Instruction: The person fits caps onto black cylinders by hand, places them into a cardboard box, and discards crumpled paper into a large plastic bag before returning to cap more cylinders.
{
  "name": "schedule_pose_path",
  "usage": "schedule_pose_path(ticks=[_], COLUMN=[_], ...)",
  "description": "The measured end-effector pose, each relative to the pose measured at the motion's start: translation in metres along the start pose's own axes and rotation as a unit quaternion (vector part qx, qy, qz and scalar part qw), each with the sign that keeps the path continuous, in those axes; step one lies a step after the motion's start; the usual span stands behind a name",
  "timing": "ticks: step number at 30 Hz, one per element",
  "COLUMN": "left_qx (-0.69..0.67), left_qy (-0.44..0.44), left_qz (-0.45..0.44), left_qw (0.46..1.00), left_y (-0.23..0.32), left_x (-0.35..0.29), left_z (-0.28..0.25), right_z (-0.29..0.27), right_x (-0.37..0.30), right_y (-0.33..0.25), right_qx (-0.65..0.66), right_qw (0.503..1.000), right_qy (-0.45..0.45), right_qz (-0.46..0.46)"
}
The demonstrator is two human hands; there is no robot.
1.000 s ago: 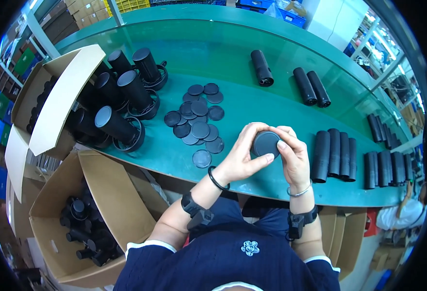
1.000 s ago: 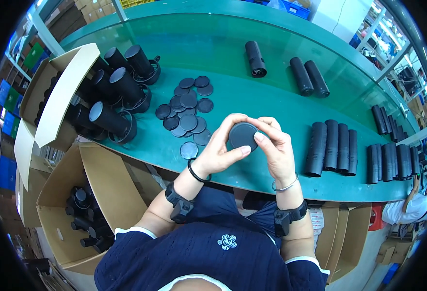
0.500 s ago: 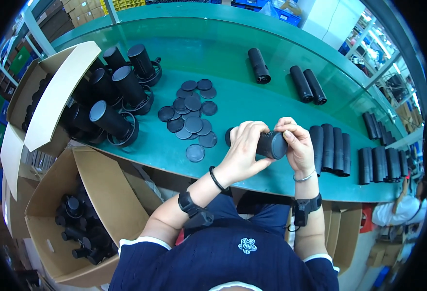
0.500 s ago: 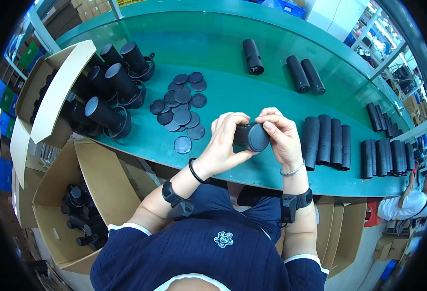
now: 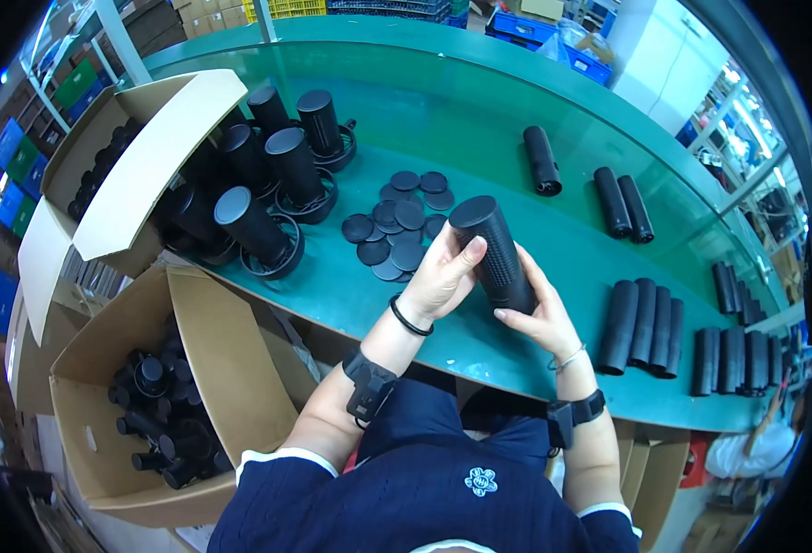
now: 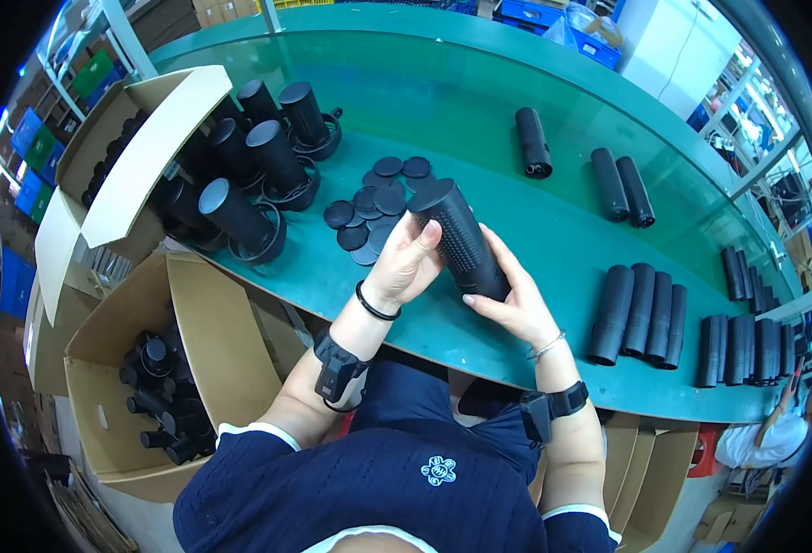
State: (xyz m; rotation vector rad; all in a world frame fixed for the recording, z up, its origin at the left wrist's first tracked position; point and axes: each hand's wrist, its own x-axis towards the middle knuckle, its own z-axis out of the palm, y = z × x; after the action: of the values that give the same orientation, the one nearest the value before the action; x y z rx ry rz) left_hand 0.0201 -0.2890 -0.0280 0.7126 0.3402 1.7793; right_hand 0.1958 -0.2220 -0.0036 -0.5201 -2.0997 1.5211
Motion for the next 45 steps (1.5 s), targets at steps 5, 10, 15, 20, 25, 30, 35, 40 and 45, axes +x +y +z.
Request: schedule_pose_path(ticks=[5,10,15,20,25,30,35,40,45], left_qx=[0.288,0.485,0.549,0.574,0.528,0.501,0.400,0.389,0.561], left_qy=[0.180,0.064,0.009,0.050,0.083,0.041,0.006,-0.075,-0.136], left_qz=[0.191,0.197,0.210,0.212,0.158,0.091,-0.068,0.005,0.091], left_qw=[0.921,0.850,0.809,0.790,0.830,0.859,0.914,0.918,0.812], left_y=[-0.013,-0.009,-0.017,-0.012,-0.012,-0.021,-0.031,-0.024,-0.011], left_x=[0.022,0.014,0.014,0.018,0.018,0.020,0.010,0.003,-0.008], left_z=[-0.023,-0.012,-0.006,-0.009,-0.013,-0.006,0.004,0.052,0.045], right_z=[-0.017,-0.046,-0.050,-0.057,-0.081,-0.115,-0.071,-0.022,-0.022], right_x=[0.065,0.170,0.241,0.260,0.090,-0.059,-0.059,-0.038,-0.035], right_y=[0.002,0.064,0.110,0.131,0.009,0.014,-0.010,-0.014,-0.021], right_qx=[-0.055,-0.291,-0.314,-0.343,-0.556,-0.692,-0.399,-0.070,0.277], right_qw=[0.990,0.941,0.893,0.904,0.795,0.612,0.872,0.982,0.948], right_qy=[0.123,0.171,0.314,0.252,0.211,0.257,0.264,0.164,0.148], right_qz=[0.033,-0.019,0.073,0.040,0.118,0.285,0.107,-0.069,-0.044])
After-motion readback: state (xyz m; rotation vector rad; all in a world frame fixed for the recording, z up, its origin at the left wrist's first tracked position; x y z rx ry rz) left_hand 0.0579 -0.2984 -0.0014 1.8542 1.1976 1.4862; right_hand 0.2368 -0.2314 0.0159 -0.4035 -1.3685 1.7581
